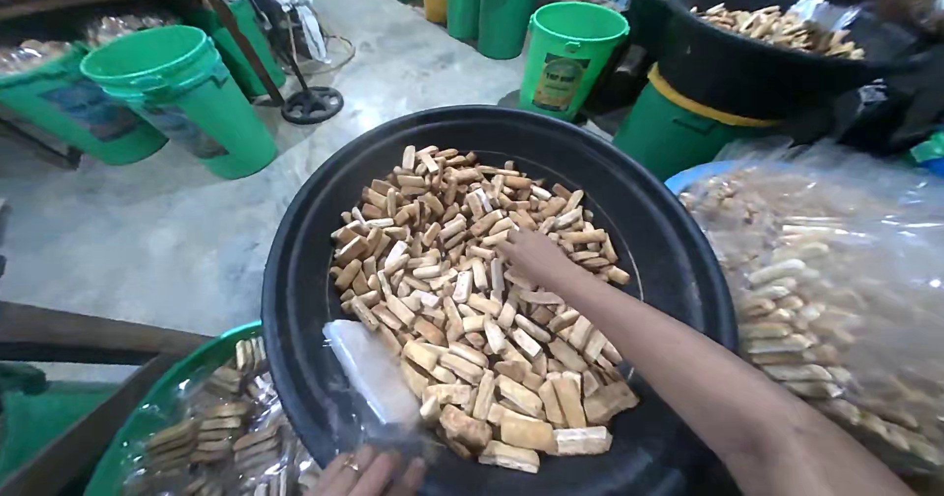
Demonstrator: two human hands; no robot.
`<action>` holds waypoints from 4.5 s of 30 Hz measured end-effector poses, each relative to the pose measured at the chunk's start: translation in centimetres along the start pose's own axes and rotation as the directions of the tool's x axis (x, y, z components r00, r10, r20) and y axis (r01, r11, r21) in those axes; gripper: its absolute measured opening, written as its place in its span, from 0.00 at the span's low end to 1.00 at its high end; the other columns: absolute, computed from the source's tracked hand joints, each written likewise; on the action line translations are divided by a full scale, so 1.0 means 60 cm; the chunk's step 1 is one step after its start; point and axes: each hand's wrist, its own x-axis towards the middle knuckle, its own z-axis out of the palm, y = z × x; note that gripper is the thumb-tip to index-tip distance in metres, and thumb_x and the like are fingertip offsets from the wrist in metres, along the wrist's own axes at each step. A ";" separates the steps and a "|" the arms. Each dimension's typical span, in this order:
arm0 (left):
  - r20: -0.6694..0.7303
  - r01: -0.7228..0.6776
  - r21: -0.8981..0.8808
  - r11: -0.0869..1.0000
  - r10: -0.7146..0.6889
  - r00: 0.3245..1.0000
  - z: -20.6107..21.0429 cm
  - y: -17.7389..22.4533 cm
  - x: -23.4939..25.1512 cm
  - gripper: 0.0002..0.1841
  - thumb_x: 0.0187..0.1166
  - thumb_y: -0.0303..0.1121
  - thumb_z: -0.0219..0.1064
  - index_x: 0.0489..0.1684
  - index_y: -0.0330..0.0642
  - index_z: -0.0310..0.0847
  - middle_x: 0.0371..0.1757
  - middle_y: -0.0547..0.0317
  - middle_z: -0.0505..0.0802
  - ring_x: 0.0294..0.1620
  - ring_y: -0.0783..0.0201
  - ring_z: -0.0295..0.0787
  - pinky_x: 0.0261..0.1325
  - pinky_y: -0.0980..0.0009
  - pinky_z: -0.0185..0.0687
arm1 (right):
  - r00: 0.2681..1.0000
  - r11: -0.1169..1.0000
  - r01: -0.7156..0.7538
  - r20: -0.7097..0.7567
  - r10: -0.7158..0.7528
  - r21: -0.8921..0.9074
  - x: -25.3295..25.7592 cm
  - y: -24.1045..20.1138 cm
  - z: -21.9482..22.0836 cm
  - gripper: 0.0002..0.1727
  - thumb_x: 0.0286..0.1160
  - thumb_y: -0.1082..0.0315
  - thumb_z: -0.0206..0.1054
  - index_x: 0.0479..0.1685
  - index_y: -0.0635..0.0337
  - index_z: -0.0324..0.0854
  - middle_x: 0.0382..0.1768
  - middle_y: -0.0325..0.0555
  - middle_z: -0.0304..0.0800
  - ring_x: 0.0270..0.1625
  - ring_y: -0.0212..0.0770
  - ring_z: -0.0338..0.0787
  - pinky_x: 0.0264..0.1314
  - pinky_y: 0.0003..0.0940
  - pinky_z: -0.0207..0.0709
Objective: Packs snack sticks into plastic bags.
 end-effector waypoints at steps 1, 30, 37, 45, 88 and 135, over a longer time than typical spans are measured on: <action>0.007 0.029 0.024 0.999 -0.030 1.000 -0.008 -0.007 -0.005 0.15 0.75 0.14 0.64 0.58 0.30 0.88 0.47 0.35 0.92 0.48 0.35 0.92 0.49 0.46 0.89 | 0.998 0.999 0.028 -0.056 -0.026 0.040 -0.008 0.000 0.001 0.20 0.88 0.72 0.56 0.74 0.68 0.76 0.69 0.70 0.80 0.73 0.70 0.80 0.73 0.65 0.72; -0.386 0.101 -0.777 0.621 -0.597 0.704 -0.023 -0.021 0.042 0.09 0.79 0.23 0.56 0.36 0.33 0.83 0.32 0.68 0.90 0.26 0.81 0.84 0.32 0.80 0.84 | 0.918 0.908 0.378 0.196 -0.344 -0.181 0.007 0.003 0.016 0.20 0.82 0.83 0.55 0.70 0.70 0.78 0.75 0.68 0.77 0.81 0.70 0.72 0.78 0.64 0.69; -0.847 0.040 -0.106 0.994 -0.111 0.521 -0.106 -0.017 0.290 0.11 0.75 0.19 0.63 0.52 0.29 0.86 0.47 0.42 0.92 0.44 0.54 0.91 0.49 0.60 0.87 | 0.959 0.958 0.260 0.153 -0.240 -0.126 -0.002 -0.002 0.012 0.22 0.81 0.68 0.68 0.69 0.74 0.79 0.78 0.69 0.72 0.83 0.71 0.67 0.80 0.67 0.63; 0.192 0.472 0.155 0.868 -0.495 0.847 -0.039 -0.110 0.384 0.15 0.86 0.28 0.57 0.63 0.32 0.84 0.68 0.34 0.86 0.74 0.36 0.79 0.75 0.42 0.72 | 0.984 0.985 0.148 0.112 -0.137 -0.091 -0.037 -0.025 -0.009 0.25 0.84 0.80 0.54 0.82 0.67 0.71 0.76 0.72 0.73 0.80 0.73 0.71 0.80 0.68 0.63; -0.207 -0.369 -0.919 0.137 -0.966 0.156 -0.085 -0.205 0.325 0.22 0.95 0.49 0.44 0.61 0.38 0.71 0.33 0.57 0.83 0.30 0.66 0.84 0.36 0.68 0.83 | 0.978 0.976 0.184 -0.074 -0.193 -0.114 0.130 -0.091 -0.046 0.26 0.78 0.82 0.58 0.78 0.69 0.71 0.76 0.71 0.75 0.80 0.71 0.73 0.81 0.70 0.63; 0.057 -0.441 -0.880 -0.175 -0.962 0.268 -0.073 -0.191 0.357 0.23 0.96 0.45 0.43 0.65 0.31 0.71 0.39 0.50 0.89 0.31 0.65 0.87 0.36 0.68 0.85 | 0.719 0.761 0.446 -0.695 0.009 0.472 -0.023 -0.107 -0.088 0.18 0.76 0.73 0.67 0.62 0.75 0.78 0.47 0.53 0.92 0.46 0.36 0.93 0.52 0.33 0.88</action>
